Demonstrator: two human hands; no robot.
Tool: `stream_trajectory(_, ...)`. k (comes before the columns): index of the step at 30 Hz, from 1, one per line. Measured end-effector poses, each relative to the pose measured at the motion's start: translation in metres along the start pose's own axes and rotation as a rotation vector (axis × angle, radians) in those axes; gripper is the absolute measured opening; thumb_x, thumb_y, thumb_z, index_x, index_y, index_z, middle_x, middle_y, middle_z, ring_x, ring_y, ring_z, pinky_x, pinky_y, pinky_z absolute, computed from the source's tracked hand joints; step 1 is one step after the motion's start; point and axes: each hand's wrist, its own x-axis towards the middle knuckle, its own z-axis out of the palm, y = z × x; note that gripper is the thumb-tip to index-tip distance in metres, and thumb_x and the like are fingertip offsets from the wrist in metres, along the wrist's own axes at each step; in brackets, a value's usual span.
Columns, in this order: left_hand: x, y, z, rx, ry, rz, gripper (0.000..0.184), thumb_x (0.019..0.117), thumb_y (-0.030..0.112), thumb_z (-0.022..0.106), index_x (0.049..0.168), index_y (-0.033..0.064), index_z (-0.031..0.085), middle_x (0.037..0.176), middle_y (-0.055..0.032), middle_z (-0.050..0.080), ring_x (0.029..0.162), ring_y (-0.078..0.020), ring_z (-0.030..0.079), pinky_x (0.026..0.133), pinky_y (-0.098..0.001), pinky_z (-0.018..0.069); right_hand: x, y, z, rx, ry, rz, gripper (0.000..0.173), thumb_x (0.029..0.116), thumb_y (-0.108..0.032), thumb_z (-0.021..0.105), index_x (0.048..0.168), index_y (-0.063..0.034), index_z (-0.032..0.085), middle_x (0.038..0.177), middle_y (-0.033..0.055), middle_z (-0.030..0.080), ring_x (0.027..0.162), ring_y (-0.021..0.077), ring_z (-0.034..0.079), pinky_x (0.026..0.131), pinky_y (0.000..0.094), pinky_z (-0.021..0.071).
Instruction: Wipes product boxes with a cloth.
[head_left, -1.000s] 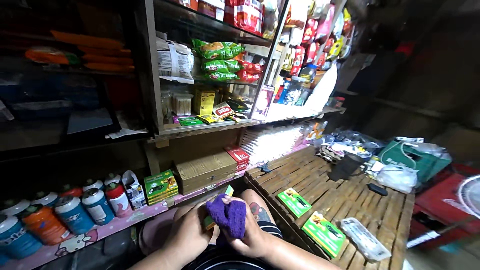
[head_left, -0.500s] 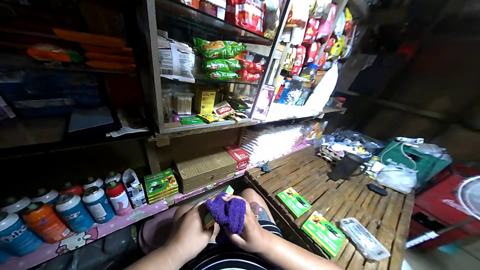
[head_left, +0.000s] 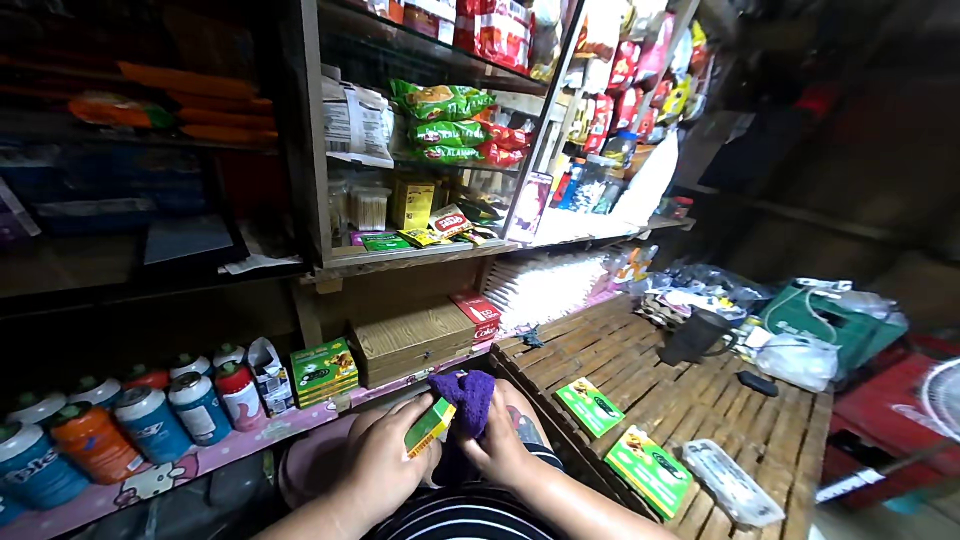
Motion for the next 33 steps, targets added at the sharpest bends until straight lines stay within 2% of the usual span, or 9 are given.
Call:
stream_trajectory(7,-0.001,0.002,0.0,-0.029,0.02,0.024,0.058,0.0873,0.018,0.066,0.145,0.0146,0.057,0.13,-0.009,0.067,0.117,-0.0243,0.065,0.1,-0.0543,0.0478,-0.004,0.005,0.002,-0.009,0.002,0.08,0.053,0.0838,-0.022,0.071,0.128,0.0044,0.06,0.133,0.0314,0.058,0.13,0.0395,0.055,0.111,0.0509,0.0435)
stream_trajectory(13,-0.001,0.0,0.002,-0.027,0.056,0.075,0.061,0.086,0.016,0.066,0.146,0.0222,0.057,0.131,-0.0043,0.067,0.116,-0.0209,0.066,0.098,-0.0534,0.0503,-0.001,0.0,0.002,0.082,0.003,0.121,0.058,0.0844,-0.021,0.07,0.13,0.0112,0.055,0.135,0.0324,0.055,0.131,0.0284,0.055,0.113,0.0387,0.0423)
stream_trajectory(15,-0.001,-0.002,0.003,-0.01,0.066,0.076,0.062,0.0848,0.017,0.066,0.146,0.0241,0.057,0.129,-0.0045,0.068,0.114,-0.0223,0.067,0.093,-0.0565,0.0513,-0.002,0.0,0.002,0.143,-0.007,0.152,0.057,0.085,-0.021,0.071,0.13,0.0104,0.056,0.135,0.031,0.056,0.132,0.0273,0.054,0.113,0.0389,0.042)
stream_trajectory(18,0.0,-0.003,0.003,-0.003,0.078,0.078,0.062,0.0842,0.017,0.066,0.145,0.0243,0.057,0.127,-0.005,0.069,0.111,-0.0216,0.068,0.093,-0.0538,0.0525,-0.003,0.001,0.002,0.261,-0.01,0.212,0.059,0.0865,-0.022,0.072,0.132,0.0114,0.055,0.136,0.029,0.057,0.134,0.0252,0.053,0.115,0.0386,0.0416)
stream_trajectory(20,0.0,-0.003,0.003,-0.009,0.069,0.065,0.062,0.0849,0.018,0.066,0.146,0.025,0.057,0.128,-0.0052,0.068,0.111,-0.0221,0.068,0.092,-0.0544,0.0526,-0.003,-0.003,0.002,0.367,-0.014,0.289,0.062,0.0877,-0.021,0.073,0.134,0.0141,0.051,0.135,0.0274,0.057,0.131,0.0207,0.055,0.113,0.034,0.0433)
stream_trajectory(22,0.0,-0.004,0.003,-0.017,0.091,0.085,0.062,0.0846,0.019,0.066,0.145,0.0251,0.057,0.128,-0.0035,0.069,0.11,-0.0209,0.068,0.091,-0.0545,0.0539,-0.001,-0.01,0.0,0.508,-0.028,0.399,0.064,0.0892,-0.017,0.073,0.136,0.0151,0.044,0.13,0.021,0.06,0.121,0.0109,0.06,0.106,0.026,0.0486)
stream_trajectory(24,0.0,-0.004,0.004,-0.028,0.118,0.106,0.061,0.0847,0.019,0.065,0.145,0.0245,0.058,0.126,-0.0021,0.07,0.108,-0.0191,0.069,0.089,-0.0531,0.0554,0.0,-0.015,-0.001,0.64,-0.033,0.478,0.066,0.0898,-0.013,0.072,0.139,0.0147,0.038,0.127,0.0162,0.063,0.116,0.0065,0.063,0.102,0.0232,0.0514)
stream_trajectory(28,-0.001,-0.003,0.004,-0.075,0.159,0.11,0.059,0.0835,0.02,0.064,0.143,0.022,0.059,0.123,-0.0016,0.071,0.106,-0.0155,0.069,0.089,-0.0469,0.0561,0.0,-0.018,-0.003,0.881,-0.005,0.635,0.073,0.0896,-0.012,0.072,0.144,0.0092,0.03,0.128,0.013,0.062,0.115,0.0094,0.065,0.101,0.0282,0.0541)
stream_trajectory(33,-0.003,0.002,0.003,-0.148,0.202,0.126,0.057,0.0842,0.021,0.065,0.141,0.0209,0.061,0.125,0.0004,0.07,0.11,-0.009,0.067,0.093,-0.0372,0.0557,-0.001,-0.019,-0.002,0.969,0.011,0.672,0.068,0.0891,-0.011,0.072,0.141,0.0075,0.033,0.123,0.0101,0.065,0.111,0.0104,0.066,0.099,0.0303,0.0557)
